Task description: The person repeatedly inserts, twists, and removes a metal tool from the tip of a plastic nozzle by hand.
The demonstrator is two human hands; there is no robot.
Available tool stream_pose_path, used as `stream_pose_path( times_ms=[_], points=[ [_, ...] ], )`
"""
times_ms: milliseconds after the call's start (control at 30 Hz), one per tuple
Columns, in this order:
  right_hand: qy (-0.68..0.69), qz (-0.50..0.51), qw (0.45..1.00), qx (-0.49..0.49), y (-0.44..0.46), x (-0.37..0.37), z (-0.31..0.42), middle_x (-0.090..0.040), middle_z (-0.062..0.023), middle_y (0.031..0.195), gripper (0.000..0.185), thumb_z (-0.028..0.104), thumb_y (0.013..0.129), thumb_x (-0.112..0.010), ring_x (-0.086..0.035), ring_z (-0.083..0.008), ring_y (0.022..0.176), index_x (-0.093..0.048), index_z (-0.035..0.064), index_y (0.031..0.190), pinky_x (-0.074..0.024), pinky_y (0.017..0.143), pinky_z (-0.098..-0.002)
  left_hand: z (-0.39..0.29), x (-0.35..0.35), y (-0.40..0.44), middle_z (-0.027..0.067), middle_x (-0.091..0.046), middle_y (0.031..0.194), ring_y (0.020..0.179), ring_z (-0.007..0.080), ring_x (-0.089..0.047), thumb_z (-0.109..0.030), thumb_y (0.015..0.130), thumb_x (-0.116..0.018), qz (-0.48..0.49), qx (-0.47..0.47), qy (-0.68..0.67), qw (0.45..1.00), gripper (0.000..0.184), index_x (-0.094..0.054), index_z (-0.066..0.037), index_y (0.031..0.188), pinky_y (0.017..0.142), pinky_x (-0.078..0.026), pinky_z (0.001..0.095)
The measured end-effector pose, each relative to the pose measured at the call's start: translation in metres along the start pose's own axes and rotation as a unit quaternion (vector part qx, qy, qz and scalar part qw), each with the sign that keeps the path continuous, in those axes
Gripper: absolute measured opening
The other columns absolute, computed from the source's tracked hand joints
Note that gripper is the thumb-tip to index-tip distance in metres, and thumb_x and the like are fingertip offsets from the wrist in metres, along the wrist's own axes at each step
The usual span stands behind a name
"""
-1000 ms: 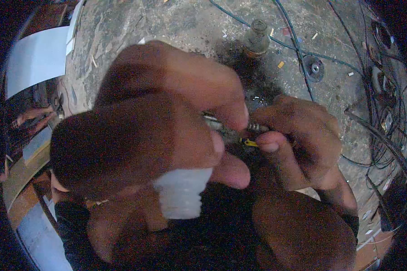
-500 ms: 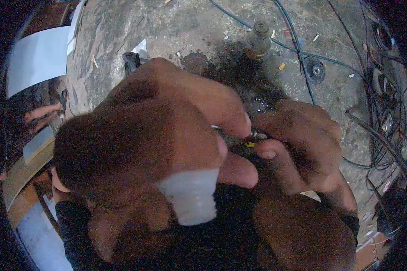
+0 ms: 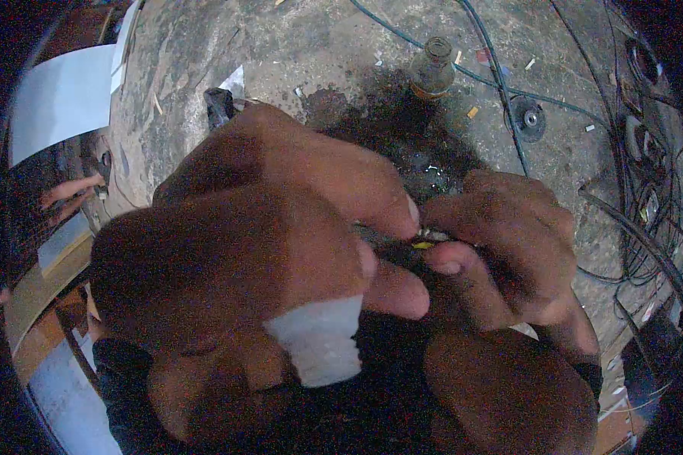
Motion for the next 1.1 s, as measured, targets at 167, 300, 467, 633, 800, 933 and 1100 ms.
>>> stream_pose_path(
  times_ms=[167, 300, 467, 633, 800, 933, 1100],
  points=[
    [0.017, -0.078, 0.996, -0.033, -0.002, -0.004, -0.004, -0.066, -0.0146, 0.072, 0.024, 0.02, 0.085, -0.065, -0.059, -0.0278, 0.056, -0.066, -0.0035, 0.086, -0.0467, 0.053, -0.0367, 0.002, 0.002, 0.001, 0.011, -0.069, 0.092, 0.078, 0.021, -0.065, -0.004, 0.055, -0.088, 0.011, 0.018, 0.016, 1.0, 0.045, -0.058, -0.012, 0.088, 0.065, -0.046, 0.0315],
    [-0.148, -0.029, 0.981, -0.123, 0.014, 0.028, 0.014, -0.065, -0.0147, 0.074, 0.026, 0.024, 0.086, -0.061, -0.053, -0.0267, 0.056, -0.066, -0.0014, 0.083, -0.0422, 0.054, -0.0369, 0.008, 0.007, 0.005, 0.0112, -0.069, 0.095, 0.08, 0.0221, -0.066, -0.005, 0.055, -0.089, 0.019, 0.001, 0.035, 0.999, 0.045, -0.058, -0.013, 0.088, 0.065, -0.047, 0.0327],
    [-0.188, 0.031, 0.981, -0.023, 0.011, 0.067, 0.029, -0.061, -0.0135, 0.072, 0.028, 0.028, 0.077, -0.068, -0.051, -0.0287, 0.056, -0.065, 0.0004, 0.078, -0.0395, 0.05, -0.0396, 0.028, 0.007, -0.007, 0.0097, -0.068, 0.098, 0.085, 0.0245, -0.066, -0.009, 0.059, -0.087, 0.005, -0.029, 0.018, 0.999, 0.046, -0.059, -0.013, 0.095, 0.068, -0.048, 0.0343],
    [-0.14, -0.034, 0.99, -0.004, 0.012, 0.038, 0.026, -0.06, -0.0131, 0.071, 0.029, 0.029, 0.074, -0.068, -0.051, -0.0283, 0.054, -0.065, 0.0003, 0.077, -0.0389, 0.049, -0.0391, 0.03, 0.004, -0.016, 0.0082, -0.066, 0.103, 0.092, 0.0272, -0.064, -0.023, 0.069, -0.081, 0.02, -0.017, 0.049, 0.998, 0.042, -0.063, -0.017, 0.106, 0.076, -0.049, 0.0384],
    [-0.101, -0.077, 0.992, 0.015, 0.014, 0.01, 0.023, -0.058, -0.0127, 0.069, 0.03, 0.029, 0.072, -0.068, -0.05, -0.0279, 0.053, -0.064, 0.0001, 0.076, -0.0383, 0.047, -0.0387, 0.029, -0.004, -0.018, 0.008, -0.064, 0.099, 0.096, 0.0282, -0.061, -0.044, 0.072, -0.071, 0.175, 0.055, 0.167, 0.969, 0.039, -0.067, -0.023, 0.105, 0.077, -0.047, 0.0405],
    [-0.077, -0.087, 0.993, 0.031, 0.015, 0.003, 0.022, -0.057, -0.0124, 0.068, 0.031, 0.03, 0.07, -0.069, -0.05, -0.0276, 0.052, -0.064, 0.0001, 0.075, -0.0379, 0.046, -0.0383, 0.024, -0.007, -0.009, 0.0087, -0.065, 0.086, 0.082, 0.0294, -0.064, -0.046, 0.07, -0.071, 0.196, 0.132, 0.17, 0.957, 0.035, -0.068, -0.021, 0.094, 0.067, -0.049, 0.0407],
    [-0.047, -0.1, 0.993, 0.052, 0.018, -0.002, 0.018, -0.056, -0.012, 0.067, 0.032, 0.03, 0.068, -0.069, -0.05, -0.0272, 0.051, -0.063, -0.0001, 0.075, -0.0373, 0.044, -0.0378, 0.021, -0.018, -0.002, 0.0087, -0.061, 0.066, 0.062, 0.0324, -0.063, -0.046, 0.067, -0.072, 0.142, 0.157, 0.176, 0.961, 0.033, -0.064, -0.015, 0.075, 0.051, -0.048, 0.0413]
  ],
)
Point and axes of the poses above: each hand's wrist, its own y-axis towards the middle knuckle, its own x-axis out of the back of the hand, z = x × y, the point moved 4 cm from there along y, towards the middle knuckle
